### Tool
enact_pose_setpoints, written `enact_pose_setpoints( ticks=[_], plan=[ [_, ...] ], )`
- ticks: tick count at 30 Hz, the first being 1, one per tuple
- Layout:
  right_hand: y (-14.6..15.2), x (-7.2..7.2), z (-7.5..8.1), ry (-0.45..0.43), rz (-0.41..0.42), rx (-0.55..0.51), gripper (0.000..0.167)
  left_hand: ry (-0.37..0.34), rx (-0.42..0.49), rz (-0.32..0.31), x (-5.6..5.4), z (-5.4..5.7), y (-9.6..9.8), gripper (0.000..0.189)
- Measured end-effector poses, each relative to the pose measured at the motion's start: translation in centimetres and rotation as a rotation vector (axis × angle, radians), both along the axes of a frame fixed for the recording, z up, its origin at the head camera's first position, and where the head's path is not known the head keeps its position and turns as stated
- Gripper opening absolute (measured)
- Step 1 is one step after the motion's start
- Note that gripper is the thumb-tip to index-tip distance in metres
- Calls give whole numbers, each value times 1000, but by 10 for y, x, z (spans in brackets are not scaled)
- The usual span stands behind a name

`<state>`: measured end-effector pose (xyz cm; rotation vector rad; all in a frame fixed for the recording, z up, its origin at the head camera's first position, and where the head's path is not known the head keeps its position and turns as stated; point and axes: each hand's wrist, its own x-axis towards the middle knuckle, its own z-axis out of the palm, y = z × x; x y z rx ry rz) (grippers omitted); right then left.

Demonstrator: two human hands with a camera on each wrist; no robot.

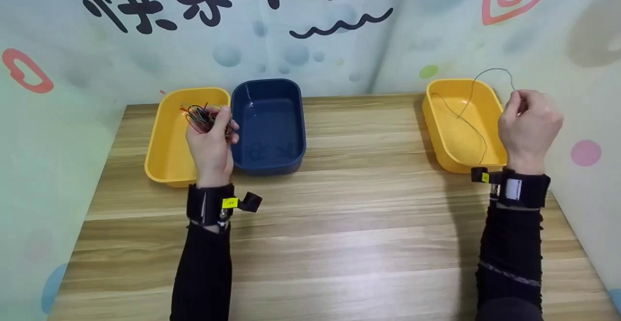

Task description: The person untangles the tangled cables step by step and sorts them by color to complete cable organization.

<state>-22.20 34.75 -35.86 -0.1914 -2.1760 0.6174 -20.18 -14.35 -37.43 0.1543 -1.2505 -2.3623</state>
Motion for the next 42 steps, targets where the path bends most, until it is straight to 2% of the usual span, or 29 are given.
enact_pose_setpoints(
  ticks=[4, 12, 16, 21, 26, 34, 42],
  plan=[
    [2, 0, -3, -150, 55, 52, 33, -2, -4, -2, 0, 0, 0, 13],
    [13, 4, -4, -630, 231, 124, 37, -3, -16, -7, 0, 0, 0, 13],
    [19, 3, -8, -770, 313, 206, 34, -9, -19, -9, 0, 1, 1, 13],
    [21, -2, -14, -859, 412, 302, 28, -10, -27, -11, 1, 0, 1, 13],
    [27, -7, -21, -955, 445, 360, 26, 4, -29, -16, 2, -1, 1, 13],
    [29, -10, -27, -1077, 473, 300, 22, 4, -25, -17, 1, 0, 1, 13],
    [29, -15, -33, -1127, 508, 334, 24, -4, -33, -26, 1, 0, 1, 13]
  ],
)
